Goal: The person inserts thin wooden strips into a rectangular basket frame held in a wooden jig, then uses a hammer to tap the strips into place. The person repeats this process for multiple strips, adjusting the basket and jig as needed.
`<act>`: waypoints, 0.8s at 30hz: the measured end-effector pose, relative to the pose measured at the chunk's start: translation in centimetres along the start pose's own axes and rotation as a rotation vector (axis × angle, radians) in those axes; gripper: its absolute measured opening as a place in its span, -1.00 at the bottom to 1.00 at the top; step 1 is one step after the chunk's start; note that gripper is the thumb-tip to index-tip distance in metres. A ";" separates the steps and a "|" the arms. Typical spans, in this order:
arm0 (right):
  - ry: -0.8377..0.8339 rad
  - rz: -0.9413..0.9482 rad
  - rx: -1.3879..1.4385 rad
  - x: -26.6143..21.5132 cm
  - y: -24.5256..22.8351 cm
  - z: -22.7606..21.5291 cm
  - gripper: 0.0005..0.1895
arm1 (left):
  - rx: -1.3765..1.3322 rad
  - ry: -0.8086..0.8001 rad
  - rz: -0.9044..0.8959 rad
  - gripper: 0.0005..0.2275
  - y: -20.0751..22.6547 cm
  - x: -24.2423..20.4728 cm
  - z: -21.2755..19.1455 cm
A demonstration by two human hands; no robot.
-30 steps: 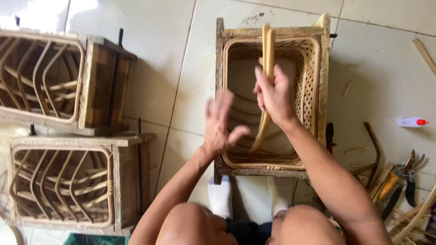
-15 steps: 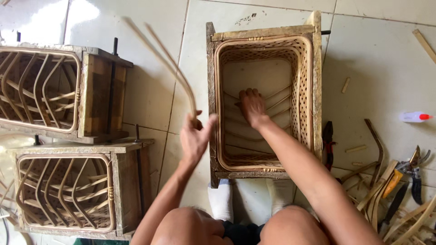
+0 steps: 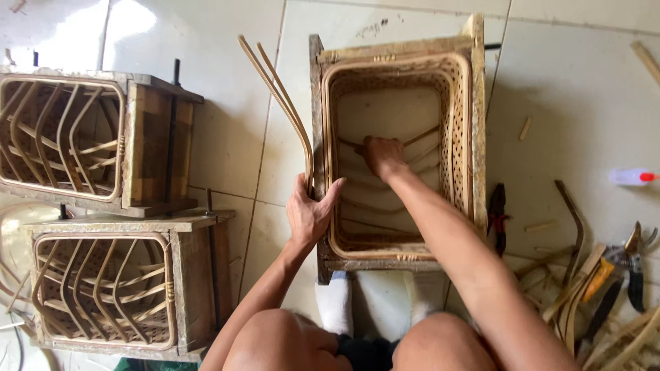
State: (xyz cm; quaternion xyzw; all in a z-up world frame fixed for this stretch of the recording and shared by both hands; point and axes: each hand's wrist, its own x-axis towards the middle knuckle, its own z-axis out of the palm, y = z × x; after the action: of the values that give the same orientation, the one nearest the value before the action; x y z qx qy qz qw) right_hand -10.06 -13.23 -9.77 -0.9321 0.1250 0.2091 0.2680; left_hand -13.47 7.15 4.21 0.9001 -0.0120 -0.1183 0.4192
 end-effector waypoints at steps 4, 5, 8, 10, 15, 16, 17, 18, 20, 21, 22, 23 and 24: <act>0.045 0.314 0.432 -0.4 -1.6 -1.1 -0.69 | 0.042 0.011 0.019 -0.51 -1.0 -0.1 0.0; 0.010 0.275 0.341 -0.8 -1.7 -1.1 -0.67 | 0.029 0.015 0.033 -0.51 -1.2 0.3 0.3; -0.055 0.150 0.069 -3.0 -2.0 -0.9 -0.56 | -0.011 0.025 0.089 -0.59 -1.8 0.2 0.3; -0.117 0.084 -0.106 -4.4 -2.1 -0.3 -0.47 | -0.026 0.011 0.061 -0.61 -2.3 0.6 0.4; -0.250 0.146 0.011 -3.5 -1.9 -2.0 -0.62 | -0.048 0.000 0.049 -0.61 -2.8 0.4 0.8; -0.250 0.159 0.050 -3.3 -1.8 -2.6 -0.63 | -0.053 0.012 0.073 -0.61 -2.6 0.8 0.9; -0.264 0.179 0.091 -3.8 -1.8 -2.4 -0.64 | -0.052 0.014 0.083 -0.60 -2.8 0.4 0.7; -0.285 0.194 0.115 -4.3 -1.9 -2.0 -0.65 | -0.036 -0.003 0.042 -0.60 -2.9 -0.1 0.5; -0.285 0.202 0.125 -4.1 -1.7 -1.8 -0.66 | -0.016 -0.030 -0.011 -0.58 -2.5 0.2 0.5; -0.287 0.203 0.128 -4.0 -1.6 -1.3 -0.65 | -0.021 -0.024 -0.003 -0.58 -2.4 0.1 0.5; -0.274 0.175 0.104 -3.5 -1.3 -0.7 -0.61 | -0.026 -0.018 0.006 -0.57 -2.4 0.0 0.5; -0.226 0.164 0.131 -3.0 -0.9 -0.1 -0.63 | -0.029 -0.010 0.013 -0.56 -2.5 0.0 0.5; -0.179 0.153 0.158 -2.4 -0.5 0.5 -0.65 | -0.013 -0.017 0.002 -0.56 -2.5 0.5 0.6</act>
State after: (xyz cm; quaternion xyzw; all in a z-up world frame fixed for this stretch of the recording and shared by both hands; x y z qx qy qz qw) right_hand -12.16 -12.29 -8.88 -0.8735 0.1875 0.3007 0.3339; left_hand -13.34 8.32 1.84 0.8962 -0.0154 -0.1255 0.4252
